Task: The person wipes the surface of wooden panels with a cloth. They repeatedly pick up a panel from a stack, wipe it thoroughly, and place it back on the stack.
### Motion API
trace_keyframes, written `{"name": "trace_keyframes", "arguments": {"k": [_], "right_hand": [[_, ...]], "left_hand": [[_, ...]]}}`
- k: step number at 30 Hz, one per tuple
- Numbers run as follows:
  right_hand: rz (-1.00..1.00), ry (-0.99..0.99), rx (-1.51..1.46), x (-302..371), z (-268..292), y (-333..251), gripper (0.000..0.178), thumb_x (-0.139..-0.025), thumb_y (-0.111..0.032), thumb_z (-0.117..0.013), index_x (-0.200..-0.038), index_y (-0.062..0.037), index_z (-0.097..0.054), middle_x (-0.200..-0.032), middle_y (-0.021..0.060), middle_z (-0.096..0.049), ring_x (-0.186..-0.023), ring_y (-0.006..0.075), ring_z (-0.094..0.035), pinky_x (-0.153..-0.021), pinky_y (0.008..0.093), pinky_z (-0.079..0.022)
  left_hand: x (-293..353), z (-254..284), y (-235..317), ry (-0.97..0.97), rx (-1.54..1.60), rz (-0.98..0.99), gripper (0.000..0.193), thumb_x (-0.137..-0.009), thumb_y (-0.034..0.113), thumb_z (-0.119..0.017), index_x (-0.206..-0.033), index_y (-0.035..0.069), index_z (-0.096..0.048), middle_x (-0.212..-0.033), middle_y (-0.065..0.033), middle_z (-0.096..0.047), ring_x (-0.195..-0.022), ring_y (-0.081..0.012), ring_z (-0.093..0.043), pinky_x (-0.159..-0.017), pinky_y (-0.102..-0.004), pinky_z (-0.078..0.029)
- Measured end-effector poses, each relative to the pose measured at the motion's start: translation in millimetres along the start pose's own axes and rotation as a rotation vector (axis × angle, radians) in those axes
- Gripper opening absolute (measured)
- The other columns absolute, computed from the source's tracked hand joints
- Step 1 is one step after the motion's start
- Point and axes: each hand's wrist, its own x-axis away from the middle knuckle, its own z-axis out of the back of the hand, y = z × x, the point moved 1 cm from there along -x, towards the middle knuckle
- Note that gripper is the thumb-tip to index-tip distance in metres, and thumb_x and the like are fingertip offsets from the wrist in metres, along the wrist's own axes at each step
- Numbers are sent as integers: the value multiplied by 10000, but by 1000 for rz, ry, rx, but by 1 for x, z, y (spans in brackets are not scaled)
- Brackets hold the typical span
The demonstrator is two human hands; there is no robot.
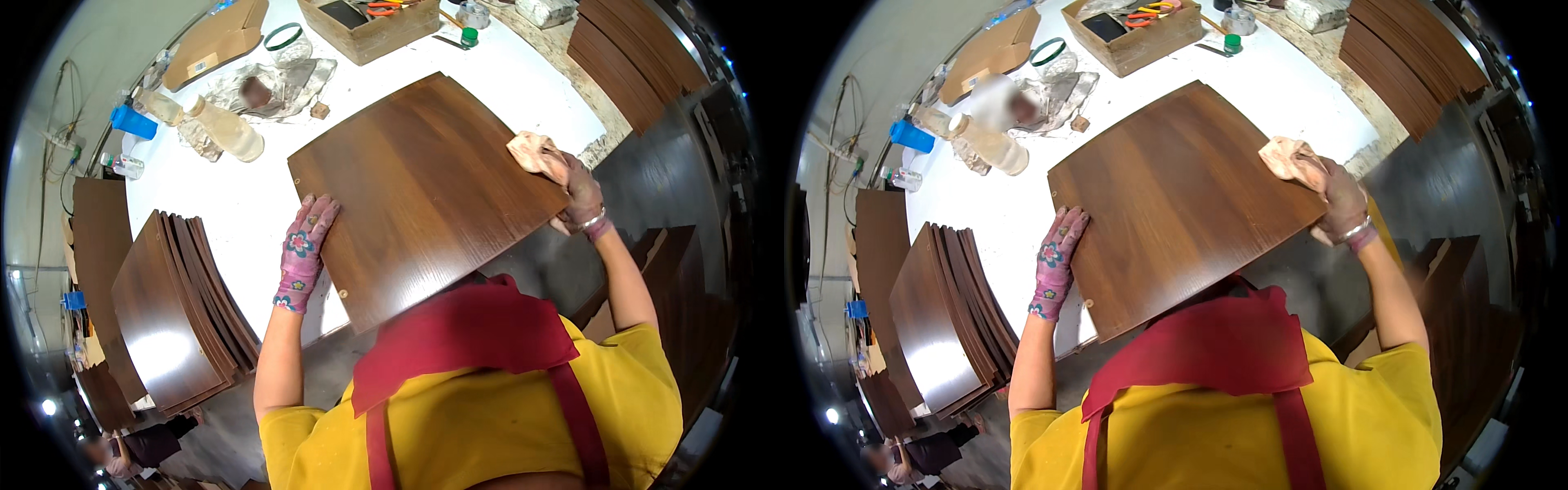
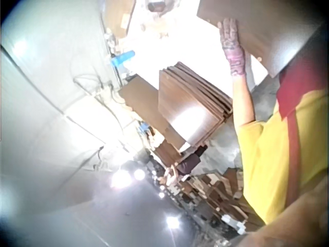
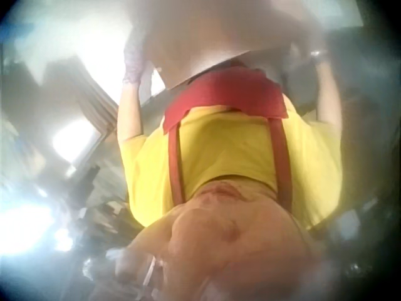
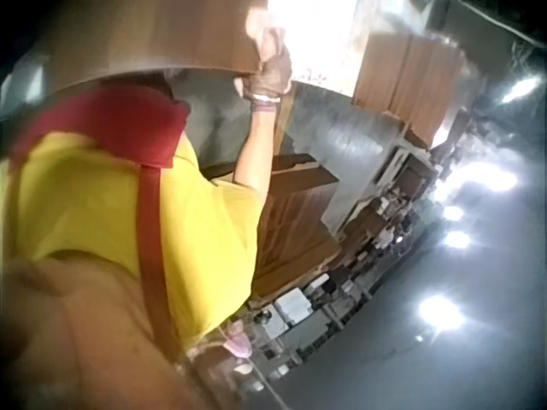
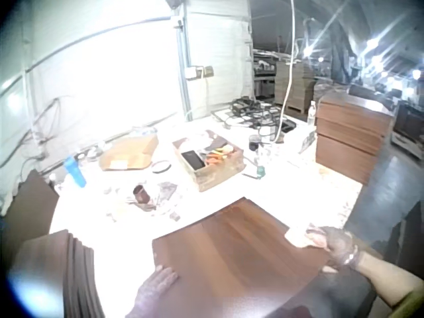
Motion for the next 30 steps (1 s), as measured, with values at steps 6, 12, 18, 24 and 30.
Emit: {"name": "trace_keyframes", "arguments": {"k": [6,12,18,24,30], "right_hand": [[-196,-2,-308,-32,34,41,491,-872,-200,-619,-1319,-40,-495,-1298,144,-522,-1109,281,-580,-979,373,-455],[206,111,-598,-57,32,-107,447,-919,-194,-600,-1319,-34,-484,-1208,90,-557,-1032,192,-603,-814,324,-553],[321,350,-1011,-93,87,-44,498,-890,-212,-632,-1306,17,-479,-1087,116,-638,-967,184,-655,-838,315,-555],[279,-441,-1275,-108,25,-166,403,-889,-283,-594,-1176,-2,-555,-1019,143,-636,-903,235,-627,-785,353,-521],[743,2,98,-41,-121,-191,314,-890,-331,-540,-1154,-187,-631,-1110,61,-617,-1066,234,-576,-924,459,-444]], "left_hand": [[8,-22,-14,187,225,265,474,-881,37,-566,-1346,35,-472,-1384,-218,-459,-1287,-370,-443,-1084,-400,-364],[-3,-89,-8,350,124,420,645,-927,256,-607,-1432,-27,-324,-1457,-245,-359,-1378,-368,-318,-1138,-408,-263],[0,-87,-1,413,170,393,558,-947,176,-568,-1422,-21,-351,-1452,-230,-374,-1376,-366,-326,-1133,-410,-277],[-8,-81,3,394,105,357,517,-945,130,-556,-1402,-29,-373,-1443,-223,-388,-1347,-365,-369,-1108,-417,-316],[-3,-85,0,473,74,358,473,-930,88,-558,-1372,-13,-422,-1391,-203,-453,-1330,-361,-397,-1072,-412,-370]]}}
